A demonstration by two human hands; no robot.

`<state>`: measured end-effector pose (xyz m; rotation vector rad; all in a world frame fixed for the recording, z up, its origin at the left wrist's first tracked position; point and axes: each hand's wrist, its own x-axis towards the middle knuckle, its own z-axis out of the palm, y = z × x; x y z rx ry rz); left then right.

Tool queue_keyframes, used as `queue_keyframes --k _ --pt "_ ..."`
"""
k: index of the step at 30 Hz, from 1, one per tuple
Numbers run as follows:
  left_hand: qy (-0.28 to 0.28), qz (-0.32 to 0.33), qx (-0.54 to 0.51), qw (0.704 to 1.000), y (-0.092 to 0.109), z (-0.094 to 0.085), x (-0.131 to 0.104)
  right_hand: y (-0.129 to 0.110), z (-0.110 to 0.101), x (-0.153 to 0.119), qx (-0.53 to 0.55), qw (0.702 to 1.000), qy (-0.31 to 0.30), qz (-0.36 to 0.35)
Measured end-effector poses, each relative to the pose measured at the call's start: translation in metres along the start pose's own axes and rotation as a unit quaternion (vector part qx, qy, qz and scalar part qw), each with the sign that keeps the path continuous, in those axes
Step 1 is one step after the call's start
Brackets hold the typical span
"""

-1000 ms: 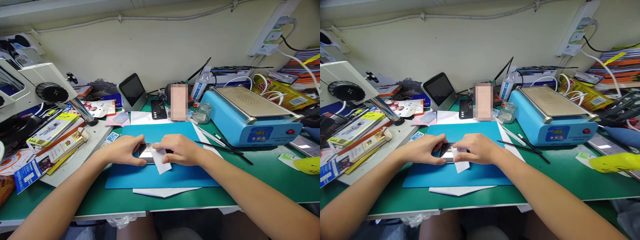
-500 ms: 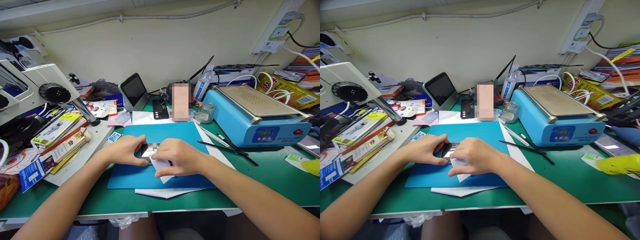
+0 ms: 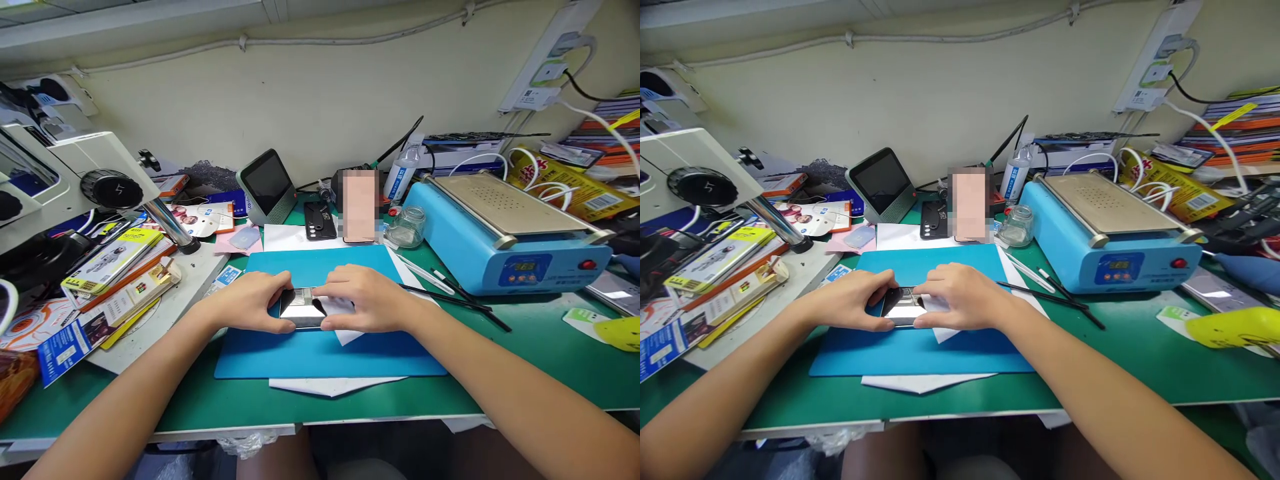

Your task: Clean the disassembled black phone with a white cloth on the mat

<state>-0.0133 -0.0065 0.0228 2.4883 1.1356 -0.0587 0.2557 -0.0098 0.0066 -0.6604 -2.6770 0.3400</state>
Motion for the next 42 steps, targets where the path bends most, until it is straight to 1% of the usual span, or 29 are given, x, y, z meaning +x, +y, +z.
queue_keyframes --k 7,20,23,28,33,37,42 --pt "0.001 -0.006 0.004 1.0 0.0 -0.001 -0.001 0.004 0.001 0.0 -0.002 1.0 0.012 0.019" --pt "-0.005 -0.011 0.0 1.0 0.001 -0.001 0.0 0.006 -0.003 -0.001 -0.03 0.998 0.038 0.047" --pt "-0.003 -0.013 -0.004 1.0 0.0 0.0 0.0 0.006 0.0 -0.001 -0.038 0.998 0.027 0.038" --pt "-0.004 -0.017 -0.007 1.0 0.002 -0.001 0.0 0.007 0.003 -0.002 -0.05 0.999 0.003 -0.018" --pt "-0.003 -0.015 -0.008 1.0 0.004 -0.002 0.0 0.004 0.004 -0.002 -0.046 0.999 0.001 0.001" --pt "-0.001 -0.012 -0.004 1.0 0.003 -0.002 0.0 -0.001 0.007 0.001 -0.033 0.999 -0.006 -0.024" --pt "-0.004 -0.01 -0.009 1.0 0.001 -0.001 0.0 -0.001 0.007 0.001 -0.034 0.999 0.016 0.015"
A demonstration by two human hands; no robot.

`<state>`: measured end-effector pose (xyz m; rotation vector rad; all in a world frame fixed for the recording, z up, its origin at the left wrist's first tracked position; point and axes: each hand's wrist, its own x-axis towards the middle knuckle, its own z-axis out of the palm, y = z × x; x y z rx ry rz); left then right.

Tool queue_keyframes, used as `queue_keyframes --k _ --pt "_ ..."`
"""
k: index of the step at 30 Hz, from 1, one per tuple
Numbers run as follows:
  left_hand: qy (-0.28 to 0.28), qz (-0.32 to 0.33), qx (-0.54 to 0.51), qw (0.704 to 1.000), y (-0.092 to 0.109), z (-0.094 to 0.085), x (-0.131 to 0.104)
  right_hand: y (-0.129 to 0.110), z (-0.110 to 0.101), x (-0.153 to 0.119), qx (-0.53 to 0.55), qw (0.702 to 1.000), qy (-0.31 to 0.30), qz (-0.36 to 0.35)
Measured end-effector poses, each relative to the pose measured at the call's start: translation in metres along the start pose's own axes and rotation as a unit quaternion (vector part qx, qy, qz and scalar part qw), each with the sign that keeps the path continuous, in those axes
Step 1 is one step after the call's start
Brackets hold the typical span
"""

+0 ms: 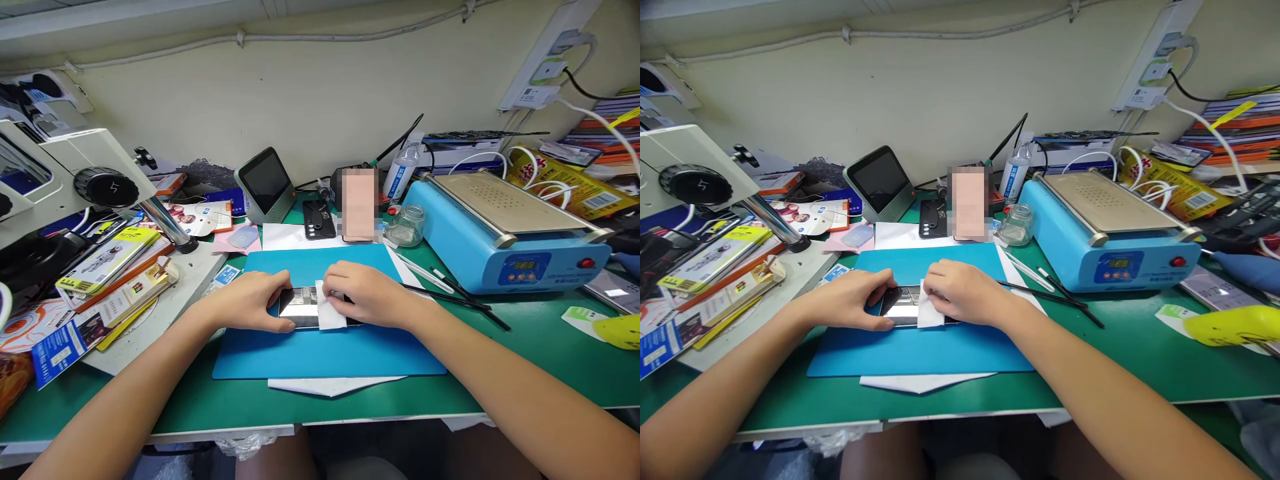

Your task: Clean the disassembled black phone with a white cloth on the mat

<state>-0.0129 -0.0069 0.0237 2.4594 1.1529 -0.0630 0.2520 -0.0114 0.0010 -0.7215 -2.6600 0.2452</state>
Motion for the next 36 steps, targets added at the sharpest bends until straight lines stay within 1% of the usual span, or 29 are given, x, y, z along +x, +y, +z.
queue_keyframes --k 5,10,15,19,21,25,30,34,36 --pt "0.001 -0.004 0.0 1.0 0.002 0.0 0.0 -0.002 0.001 0.002 0.007 0.998 -0.026 -0.049" --pt "-0.002 -0.007 0.0 1.0 0.002 0.0 0.001 -0.002 0.004 -0.001 -0.025 1.0 0.011 0.004" --pt "-0.001 -0.009 -0.001 1.0 0.002 0.0 0.001 -0.004 0.006 0.001 -0.006 1.0 -0.007 -0.021" --pt "-0.004 -0.01 -0.002 1.0 0.003 -0.002 0.0 0.0 0.004 0.0 -0.041 0.999 0.017 0.025" --pt "-0.003 -0.008 -0.002 1.0 0.003 -0.002 0.0 -0.003 0.005 -0.001 -0.05 0.998 0.012 0.026" --pt "0.001 -0.007 -0.002 1.0 0.001 0.0 0.0 -0.01 0.006 0.0 -0.024 1.0 0.002 -0.014" --pt "-0.002 -0.011 -0.008 1.0 0.001 -0.001 0.0 0.001 0.0 -0.007 -0.064 0.995 -0.027 -0.069" --pt "-0.005 -0.018 -0.014 1.0 0.002 -0.001 0.0 0.011 -0.003 -0.016 -0.025 0.996 0.009 -0.083" --pt "-0.008 -0.023 -0.016 1.0 0.003 -0.001 0.0 0.014 -0.006 -0.019 -0.015 0.996 0.012 -0.093"
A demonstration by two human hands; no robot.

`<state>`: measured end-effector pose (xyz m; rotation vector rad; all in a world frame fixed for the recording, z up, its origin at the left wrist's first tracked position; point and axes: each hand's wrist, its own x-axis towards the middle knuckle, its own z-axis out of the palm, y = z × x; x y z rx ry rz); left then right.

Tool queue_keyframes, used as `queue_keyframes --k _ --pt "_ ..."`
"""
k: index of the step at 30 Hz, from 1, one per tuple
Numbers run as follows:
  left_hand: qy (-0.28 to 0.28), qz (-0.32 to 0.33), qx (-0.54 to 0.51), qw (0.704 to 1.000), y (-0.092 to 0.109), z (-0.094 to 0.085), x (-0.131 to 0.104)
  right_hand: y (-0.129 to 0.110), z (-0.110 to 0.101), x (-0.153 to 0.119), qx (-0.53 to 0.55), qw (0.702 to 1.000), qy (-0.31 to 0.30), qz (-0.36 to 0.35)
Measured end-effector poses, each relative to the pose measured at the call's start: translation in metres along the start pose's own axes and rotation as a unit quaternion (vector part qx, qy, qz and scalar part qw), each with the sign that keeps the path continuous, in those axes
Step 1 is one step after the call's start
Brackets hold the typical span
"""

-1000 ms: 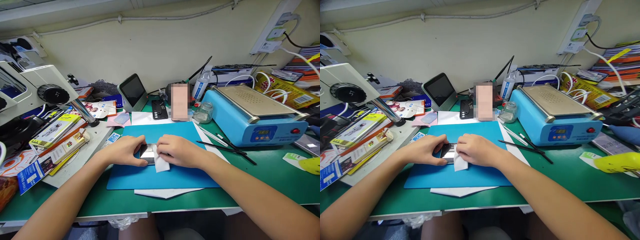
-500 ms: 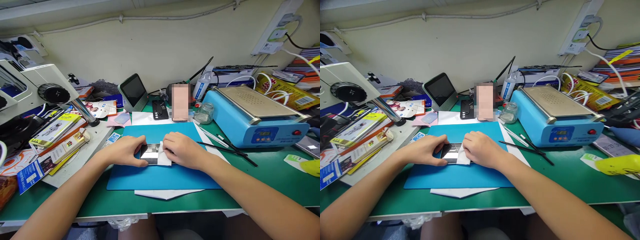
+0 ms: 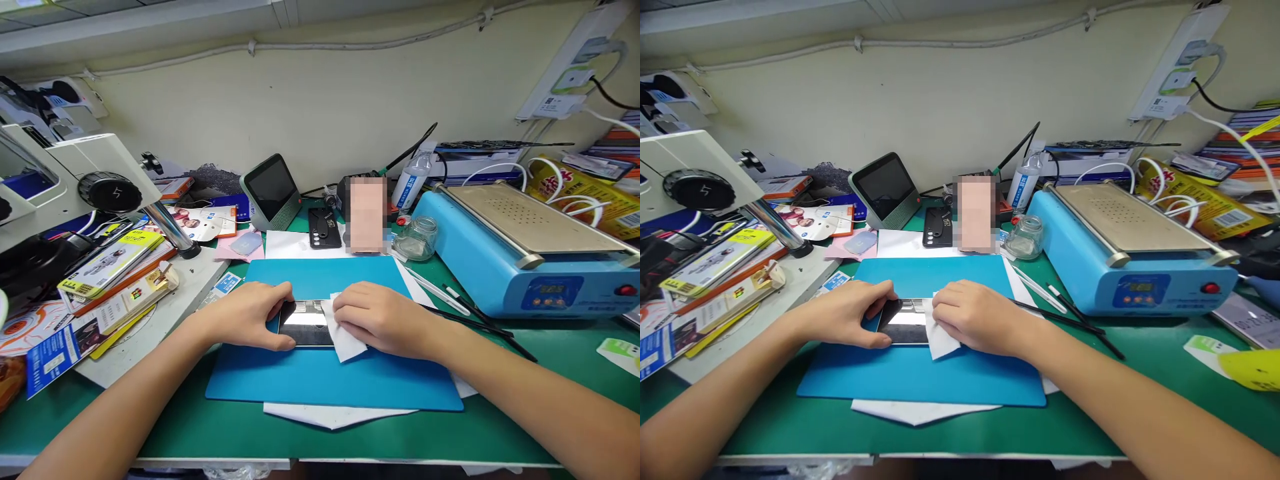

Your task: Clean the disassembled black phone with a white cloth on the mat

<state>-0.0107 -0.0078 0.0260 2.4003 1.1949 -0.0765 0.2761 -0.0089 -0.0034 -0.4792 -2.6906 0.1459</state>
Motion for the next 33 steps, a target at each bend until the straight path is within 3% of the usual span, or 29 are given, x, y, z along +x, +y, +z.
queue_keyframes --k 12,27,33 --pt "0.003 -0.007 0.008 1.0 0.0025 0.0003 0.0007 0.0029 -0.0095 -0.0074 0.025 0.999 -0.029 -0.01" --pt "0.011 0.015 -0.013 1.0 -0.0017 -0.0016 0.0015 0.0056 -0.008 -0.0012 0.052 0.998 -0.009 0.036" --pt "0.012 0.011 -0.004 1.0 -0.0012 -0.0013 0.0026 0.0052 -0.0074 -0.0007 0.077 0.997 -0.024 0.007"
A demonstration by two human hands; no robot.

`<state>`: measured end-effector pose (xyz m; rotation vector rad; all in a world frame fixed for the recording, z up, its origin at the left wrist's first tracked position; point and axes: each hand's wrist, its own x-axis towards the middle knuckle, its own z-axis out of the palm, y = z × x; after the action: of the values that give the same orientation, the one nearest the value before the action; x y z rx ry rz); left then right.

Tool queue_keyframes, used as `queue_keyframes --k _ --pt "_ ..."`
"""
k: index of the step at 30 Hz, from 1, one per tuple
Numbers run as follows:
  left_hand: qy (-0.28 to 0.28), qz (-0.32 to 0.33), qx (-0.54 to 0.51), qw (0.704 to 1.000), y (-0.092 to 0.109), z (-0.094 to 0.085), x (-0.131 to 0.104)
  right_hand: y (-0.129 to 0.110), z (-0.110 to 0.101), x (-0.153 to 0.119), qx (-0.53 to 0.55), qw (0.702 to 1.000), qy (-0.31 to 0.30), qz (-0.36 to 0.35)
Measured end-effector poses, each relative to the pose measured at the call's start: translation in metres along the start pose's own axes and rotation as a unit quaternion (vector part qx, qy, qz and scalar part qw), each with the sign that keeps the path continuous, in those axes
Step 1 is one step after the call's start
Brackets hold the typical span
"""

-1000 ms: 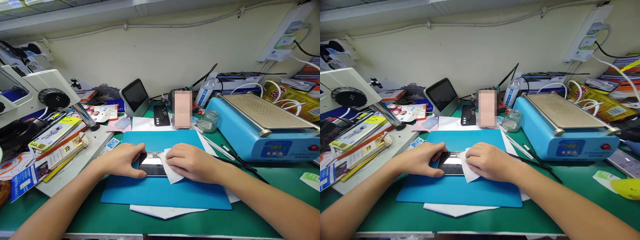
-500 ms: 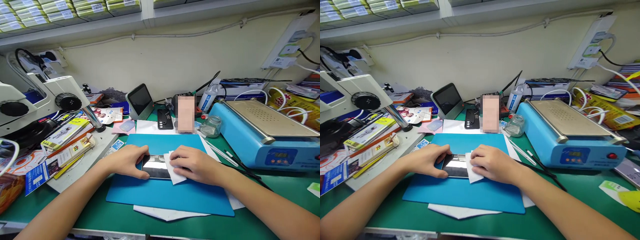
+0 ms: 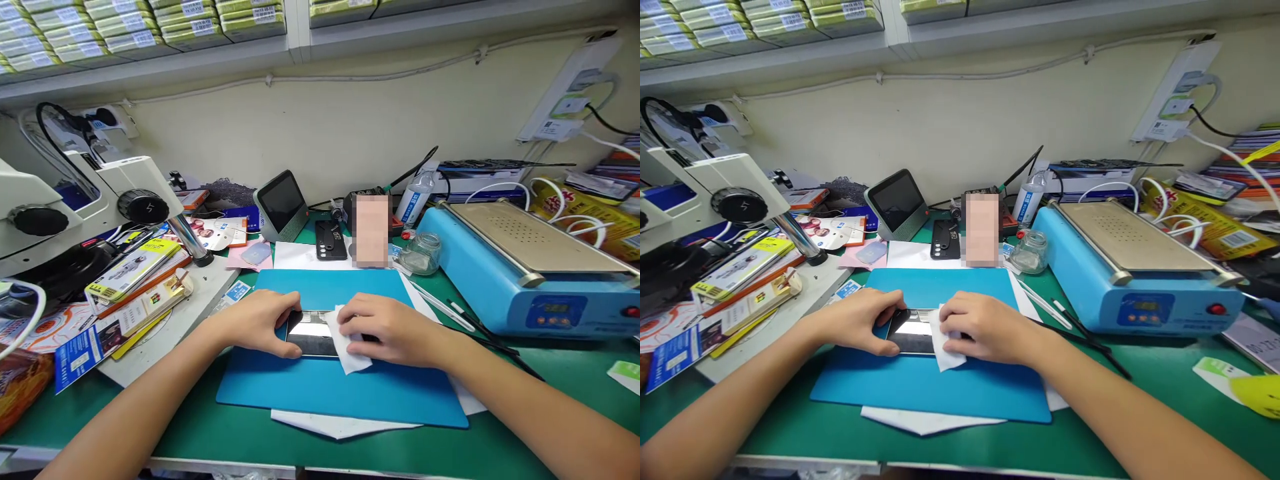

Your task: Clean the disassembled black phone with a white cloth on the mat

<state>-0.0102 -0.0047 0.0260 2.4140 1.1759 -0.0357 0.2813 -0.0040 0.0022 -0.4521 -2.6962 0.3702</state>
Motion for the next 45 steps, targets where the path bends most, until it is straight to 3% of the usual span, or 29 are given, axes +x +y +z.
queue_keyframes --k 16,30,34,38,45 --pt "0.002 0.002 -0.006 1.0 -0.004 0.001 0.0 0.001 0.004 -0.002 0.003 1.0 0.005 -0.009" --pt "-0.01 -0.01 -0.012 1.0 -0.002 -0.001 0.001 0.009 0.001 -0.004 0.006 0.998 0.024 0.054" --pt "-0.014 -0.012 -0.012 1.0 0.0 -0.002 0.0 0.009 0.001 -0.004 0.009 1.0 0.006 0.024" --pt "-0.018 -0.018 -0.008 1.0 0.001 -0.002 -0.001 0.01 -0.001 -0.005 0.001 0.999 0.018 0.047" --pt "-0.015 -0.013 -0.006 1.0 -0.001 0.0 -0.001 0.011 -0.001 -0.005 -0.004 1.0 0.009 0.028"
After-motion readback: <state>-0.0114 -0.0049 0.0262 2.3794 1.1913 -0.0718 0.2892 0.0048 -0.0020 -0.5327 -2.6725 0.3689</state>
